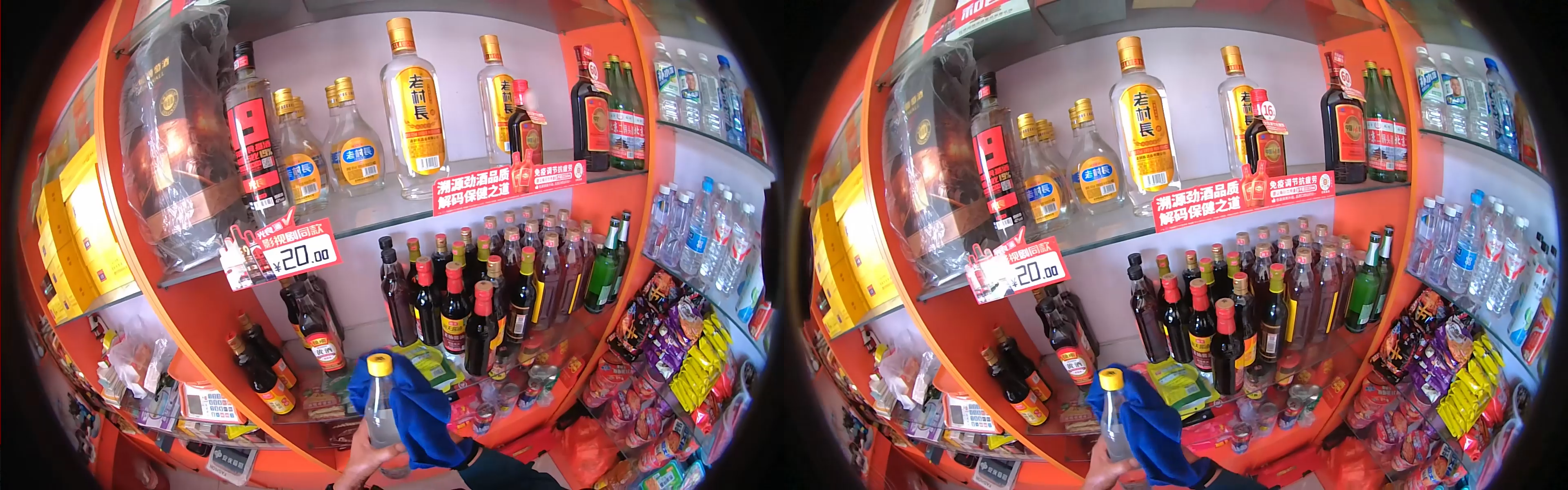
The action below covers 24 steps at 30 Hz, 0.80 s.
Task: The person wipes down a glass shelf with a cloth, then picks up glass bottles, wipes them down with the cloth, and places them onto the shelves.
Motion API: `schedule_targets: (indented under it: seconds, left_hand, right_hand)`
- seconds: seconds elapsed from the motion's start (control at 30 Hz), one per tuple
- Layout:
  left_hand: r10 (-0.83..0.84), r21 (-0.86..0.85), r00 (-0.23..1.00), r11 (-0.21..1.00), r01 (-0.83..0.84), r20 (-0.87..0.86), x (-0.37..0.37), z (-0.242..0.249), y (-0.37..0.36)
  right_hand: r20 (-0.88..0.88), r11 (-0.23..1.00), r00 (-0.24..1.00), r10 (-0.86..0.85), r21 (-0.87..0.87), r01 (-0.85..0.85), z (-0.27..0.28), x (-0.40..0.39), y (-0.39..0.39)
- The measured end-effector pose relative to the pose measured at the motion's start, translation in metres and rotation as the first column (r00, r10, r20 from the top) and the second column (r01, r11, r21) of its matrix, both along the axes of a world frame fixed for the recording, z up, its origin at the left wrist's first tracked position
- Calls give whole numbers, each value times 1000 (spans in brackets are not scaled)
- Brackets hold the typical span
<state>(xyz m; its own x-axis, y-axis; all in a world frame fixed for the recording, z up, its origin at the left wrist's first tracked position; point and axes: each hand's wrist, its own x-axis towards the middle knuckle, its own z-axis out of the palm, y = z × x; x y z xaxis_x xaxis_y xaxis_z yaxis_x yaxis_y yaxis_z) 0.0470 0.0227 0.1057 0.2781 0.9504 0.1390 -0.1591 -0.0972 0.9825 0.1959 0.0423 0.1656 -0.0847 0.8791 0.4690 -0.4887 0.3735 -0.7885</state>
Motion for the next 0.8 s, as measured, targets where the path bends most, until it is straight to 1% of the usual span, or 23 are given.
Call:
schedule_targets:
  seconds: [0.07,0.1,0.13,0.23,0.27,0.33,0.4,0.47,0.53,0.63,0.67,0.73,0.77,0.8]
  left_hand:
    - [55,39,998,998,-56,29,-2,8,3]
    - [95,30,994,995,-97,59,-3,13,3]
    - [92,28,994,995,-94,60,-4,19,4]
    - [216,118,976,969,-216,13,-5,33,6]
    - [220,113,975,969,-220,14,-3,39,4]
    - [232,59,969,970,-237,90,8,66,-7]
    - [309,158,950,937,-310,36,10,60,-3]
    - [363,188,931,912,-364,40,11,58,-1]
    - [377,153,925,912,-381,57,14,61,-1]
    - [430,233,900,870,-435,76,17,60,2]
    - [437,225,897,869,-441,72,19,60,5]
    - [531,318,842,786,-531,95,23,58,6]
    - [567,338,821,762,-552,62,23,51,9]
    - [570,333,820,763,-554,59,25,47,10]
  right_hand:
    - [-13,999,1000,5,-44,-5,-8,-7,-4]
    - [-18,998,1000,12,-68,-13,-12,-11,-6]
    - [-25,995,999,19,-96,-21,-16,-15,-8]
    - [-47,981,998,43,-189,-51,-29,-26,-15]
    - [-60,974,997,53,-218,-65,-32,-28,-16]
    - [-84,953,994,72,-288,-93,-40,-29,-21]
    - [-116,920,989,91,-370,-128,-47,-27,-26]
    - [-149,881,983,104,-445,-161,-55,-27,-32]
    - [-173,846,979,111,-501,-184,-61,-25,-37]
    - [-208,807,972,109,-552,-209,-66,-25,-42]
    - [-210,797,972,105,-566,-208,-68,-26,-41]
    - [-204,790,974,99,-579,-202,-73,-31,-38]
    - [-257,852,961,103,-476,-218,-86,-39,-32]
    - [-195,910,970,143,-360,-206,-69,-37,-32]
